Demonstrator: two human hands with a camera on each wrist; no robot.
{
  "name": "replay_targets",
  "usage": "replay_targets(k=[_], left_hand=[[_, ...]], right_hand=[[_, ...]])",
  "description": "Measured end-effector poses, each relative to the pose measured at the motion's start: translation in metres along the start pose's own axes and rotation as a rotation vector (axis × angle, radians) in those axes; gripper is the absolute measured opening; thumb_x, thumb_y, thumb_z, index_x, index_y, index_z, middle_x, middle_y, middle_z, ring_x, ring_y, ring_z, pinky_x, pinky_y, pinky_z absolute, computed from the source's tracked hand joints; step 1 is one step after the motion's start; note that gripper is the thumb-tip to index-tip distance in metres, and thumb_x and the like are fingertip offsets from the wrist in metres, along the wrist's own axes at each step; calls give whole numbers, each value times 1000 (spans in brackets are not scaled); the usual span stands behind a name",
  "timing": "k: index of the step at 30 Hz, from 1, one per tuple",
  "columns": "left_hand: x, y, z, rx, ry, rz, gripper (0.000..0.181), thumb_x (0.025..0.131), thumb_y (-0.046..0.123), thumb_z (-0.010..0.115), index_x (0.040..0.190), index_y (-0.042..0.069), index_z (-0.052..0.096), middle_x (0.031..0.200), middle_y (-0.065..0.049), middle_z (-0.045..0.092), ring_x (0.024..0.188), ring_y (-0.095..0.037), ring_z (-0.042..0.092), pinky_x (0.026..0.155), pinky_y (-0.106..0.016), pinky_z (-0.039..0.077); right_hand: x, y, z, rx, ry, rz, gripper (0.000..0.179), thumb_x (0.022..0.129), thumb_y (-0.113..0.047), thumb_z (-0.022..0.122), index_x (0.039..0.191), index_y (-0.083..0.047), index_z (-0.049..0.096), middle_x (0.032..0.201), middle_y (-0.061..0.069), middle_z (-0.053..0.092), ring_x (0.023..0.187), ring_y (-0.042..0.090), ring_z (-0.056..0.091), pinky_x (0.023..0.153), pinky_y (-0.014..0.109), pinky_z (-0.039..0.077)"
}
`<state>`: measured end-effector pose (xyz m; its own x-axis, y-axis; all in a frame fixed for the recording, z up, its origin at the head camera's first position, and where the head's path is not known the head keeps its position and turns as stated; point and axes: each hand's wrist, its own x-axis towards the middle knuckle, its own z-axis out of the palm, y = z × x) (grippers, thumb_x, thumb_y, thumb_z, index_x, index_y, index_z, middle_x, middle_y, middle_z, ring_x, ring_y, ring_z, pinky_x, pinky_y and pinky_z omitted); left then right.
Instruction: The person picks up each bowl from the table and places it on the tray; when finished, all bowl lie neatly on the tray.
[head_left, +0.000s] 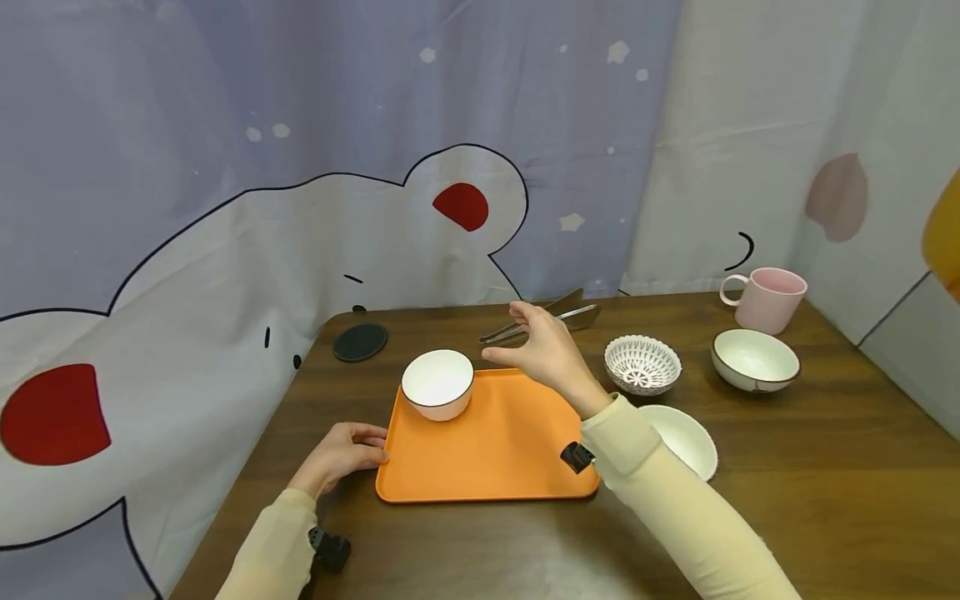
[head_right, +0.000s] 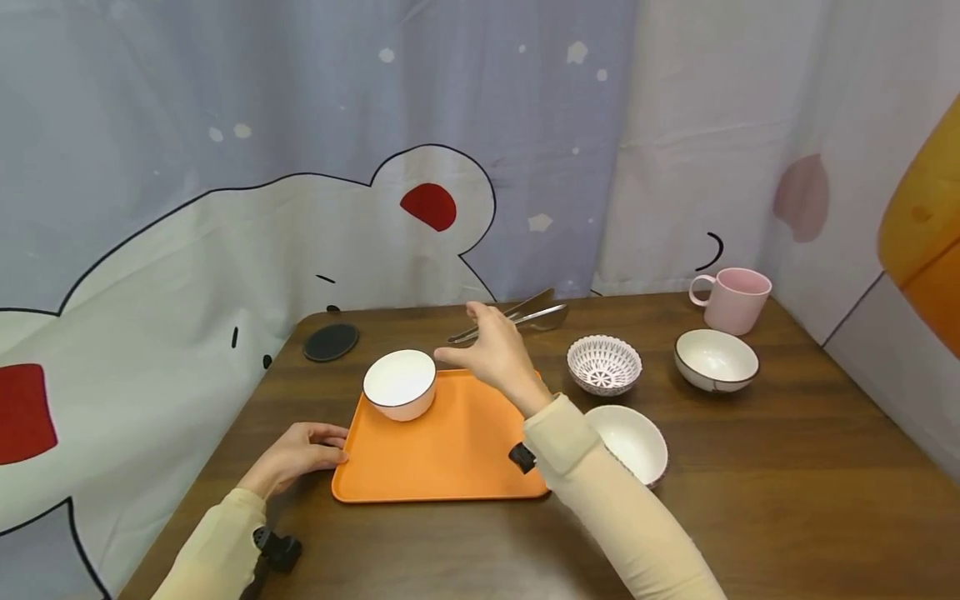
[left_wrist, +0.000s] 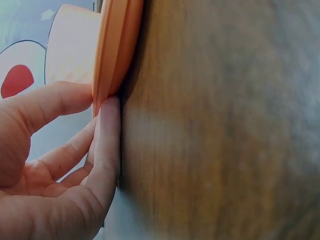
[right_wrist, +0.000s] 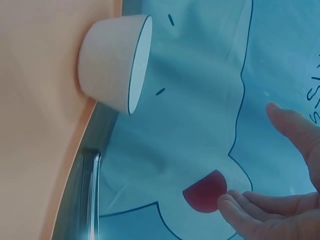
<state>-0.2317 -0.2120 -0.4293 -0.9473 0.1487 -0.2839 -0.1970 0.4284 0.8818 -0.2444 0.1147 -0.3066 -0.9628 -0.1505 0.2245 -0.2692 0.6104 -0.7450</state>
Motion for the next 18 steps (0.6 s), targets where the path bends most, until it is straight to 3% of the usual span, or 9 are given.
replay_targets(k=[11, 18], left_hand=[[-5, -2, -3, 16, -13, -3, 46, 82, -3, 72, 124, -13, 57, 109, -20, 65, 88, -19, 66, 81, -36, 58], [-3, 0, -2, 31, -23, 6, 48, 81, -2, 73, 125, -13, 57, 109, -19, 64, 86, -19, 65, 81, -35, 58]], right_hand=[[-4, 10, -11, -11, -16, 22, 85, 77, -31, 83, 146, -3, 42, 145, 14, 50, 131, 33, 50, 108, 42, 43], [-11, 12, -23, -49, 17, 34, 83, 78, -32, 83, 146, -4, 43, 144, 12, 52, 130, 33, 51, 107, 44, 43]])
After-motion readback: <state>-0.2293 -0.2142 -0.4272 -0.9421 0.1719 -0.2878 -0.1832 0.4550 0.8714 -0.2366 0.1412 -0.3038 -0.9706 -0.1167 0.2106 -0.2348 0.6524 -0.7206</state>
